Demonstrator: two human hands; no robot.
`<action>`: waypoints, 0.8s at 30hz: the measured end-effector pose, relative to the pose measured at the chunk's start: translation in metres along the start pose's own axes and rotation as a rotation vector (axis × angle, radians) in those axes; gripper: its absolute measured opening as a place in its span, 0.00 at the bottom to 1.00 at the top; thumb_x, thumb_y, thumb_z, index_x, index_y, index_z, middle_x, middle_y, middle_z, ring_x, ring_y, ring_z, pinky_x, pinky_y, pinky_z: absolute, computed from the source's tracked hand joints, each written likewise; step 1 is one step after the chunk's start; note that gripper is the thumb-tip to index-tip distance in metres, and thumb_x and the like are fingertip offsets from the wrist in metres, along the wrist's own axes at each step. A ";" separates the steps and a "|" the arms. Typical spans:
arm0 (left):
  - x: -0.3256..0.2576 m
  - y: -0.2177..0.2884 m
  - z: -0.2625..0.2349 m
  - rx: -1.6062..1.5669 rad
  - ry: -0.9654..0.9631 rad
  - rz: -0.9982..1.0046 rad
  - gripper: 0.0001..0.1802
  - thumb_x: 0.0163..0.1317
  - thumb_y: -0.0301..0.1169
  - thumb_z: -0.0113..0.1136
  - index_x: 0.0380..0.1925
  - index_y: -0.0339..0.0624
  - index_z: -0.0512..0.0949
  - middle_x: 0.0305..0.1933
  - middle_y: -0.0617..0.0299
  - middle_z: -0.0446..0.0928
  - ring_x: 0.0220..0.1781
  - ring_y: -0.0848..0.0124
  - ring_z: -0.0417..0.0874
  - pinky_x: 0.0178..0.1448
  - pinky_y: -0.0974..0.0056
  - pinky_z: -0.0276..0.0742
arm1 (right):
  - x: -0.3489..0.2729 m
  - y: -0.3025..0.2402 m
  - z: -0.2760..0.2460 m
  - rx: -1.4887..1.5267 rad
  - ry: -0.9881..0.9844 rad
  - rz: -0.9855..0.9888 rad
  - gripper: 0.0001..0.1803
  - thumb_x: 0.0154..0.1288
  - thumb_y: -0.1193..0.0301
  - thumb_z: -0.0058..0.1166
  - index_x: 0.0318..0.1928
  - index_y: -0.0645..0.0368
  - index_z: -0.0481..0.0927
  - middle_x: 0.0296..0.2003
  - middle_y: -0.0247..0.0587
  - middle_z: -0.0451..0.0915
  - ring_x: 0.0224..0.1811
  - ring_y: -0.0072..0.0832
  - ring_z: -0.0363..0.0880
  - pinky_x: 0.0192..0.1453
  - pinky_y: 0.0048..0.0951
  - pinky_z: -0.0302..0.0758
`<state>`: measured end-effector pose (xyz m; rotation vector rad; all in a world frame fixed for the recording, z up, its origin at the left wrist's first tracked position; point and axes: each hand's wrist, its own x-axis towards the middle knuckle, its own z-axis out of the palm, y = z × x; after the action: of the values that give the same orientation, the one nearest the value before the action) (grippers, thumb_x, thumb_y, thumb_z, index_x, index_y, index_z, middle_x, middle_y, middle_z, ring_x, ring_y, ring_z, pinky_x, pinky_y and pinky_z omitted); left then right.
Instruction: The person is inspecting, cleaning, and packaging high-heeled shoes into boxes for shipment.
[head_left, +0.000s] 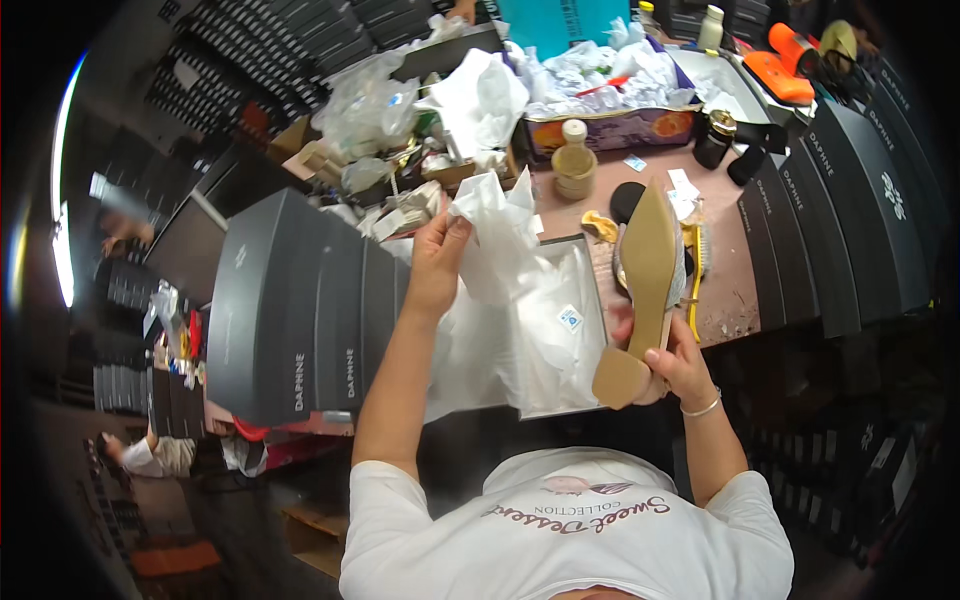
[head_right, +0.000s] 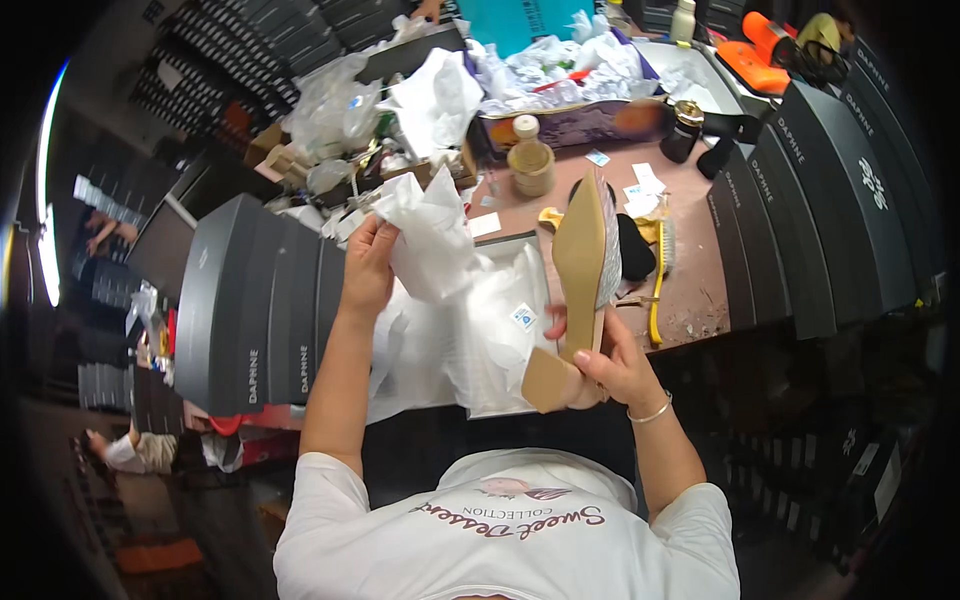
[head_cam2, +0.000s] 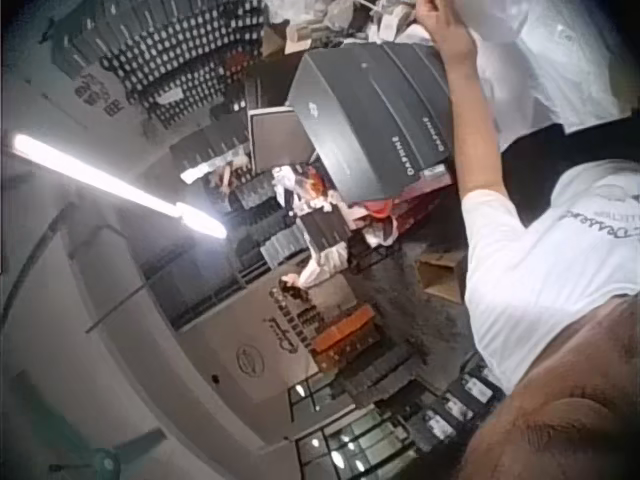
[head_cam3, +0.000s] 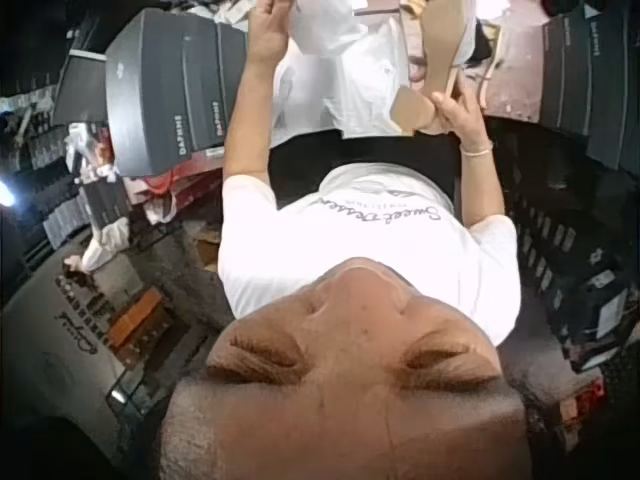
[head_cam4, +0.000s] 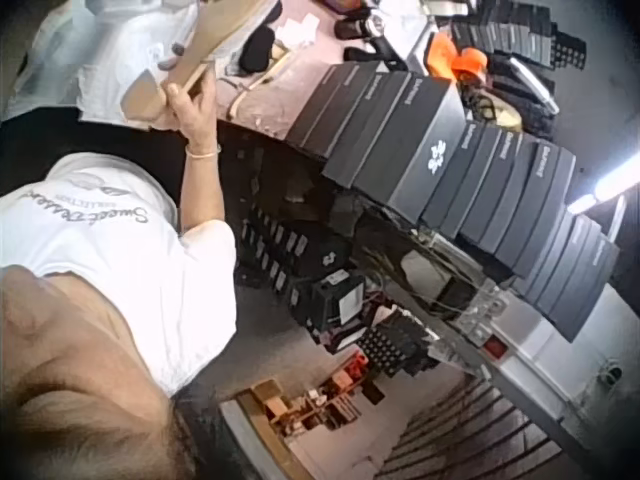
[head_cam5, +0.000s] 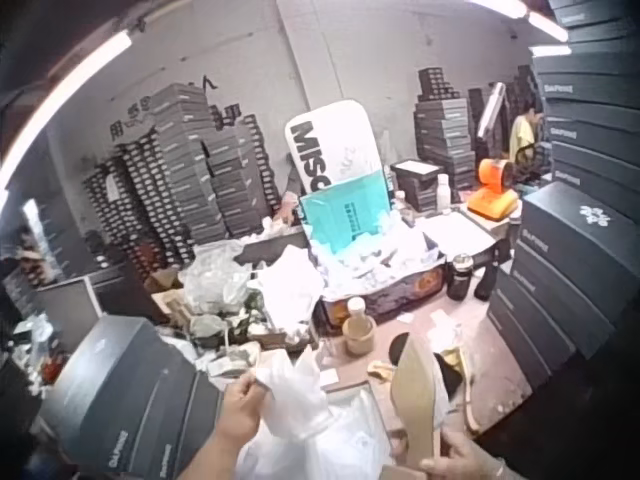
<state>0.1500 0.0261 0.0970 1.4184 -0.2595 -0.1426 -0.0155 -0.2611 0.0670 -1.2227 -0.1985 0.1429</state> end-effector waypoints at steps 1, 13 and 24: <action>-0.017 0.002 0.003 -0.165 0.015 -0.042 0.14 0.68 0.30 0.48 0.49 0.36 0.75 0.44 0.61 0.80 0.43 0.72 0.81 0.50 0.67 0.75 | 0.010 -0.007 0.011 -0.021 -0.004 -0.058 0.36 0.58 0.61 0.56 0.63 0.67 0.62 0.55 0.48 0.72 0.53 0.29 0.74 0.59 0.32 0.68; -0.075 -0.113 -0.040 0.008 0.338 -0.267 0.20 0.68 0.43 0.53 0.48 0.36 0.76 0.46 0.59 0.79 0.45 0.75 0.79 0.46 0.71 0.72 | 0.006 0.058 0.065 0.344 0.074 0.163 0.23 0.59 0.67 0.52 0.53 0.63 0.68 0.42 0.40 0.77 0.43 0.27 0.78 0.49 0.27 0.77; -0.216 -0.078 0.007 0.340 0.280 -0.237 0.18 0.63 0.30 0.60 0.53 0.38 0.75 0.49 0.60 0.78 0.48 0.72 0.80 0.51 0.65 0.74 | 0.024 0.077 0.067 0.418 0.121 0.210 0.23 0.61 0.66 0.48 0.55 0.62 0.66 0.42 0.40 0.77 0.41 0.25 0.79 0.45 0.27 0.79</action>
<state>-0.0554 0.0619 0.0013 1.7835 0.1236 -0.0938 -0.0079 -0.1694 0.0183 -0.8289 0.0661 0.2777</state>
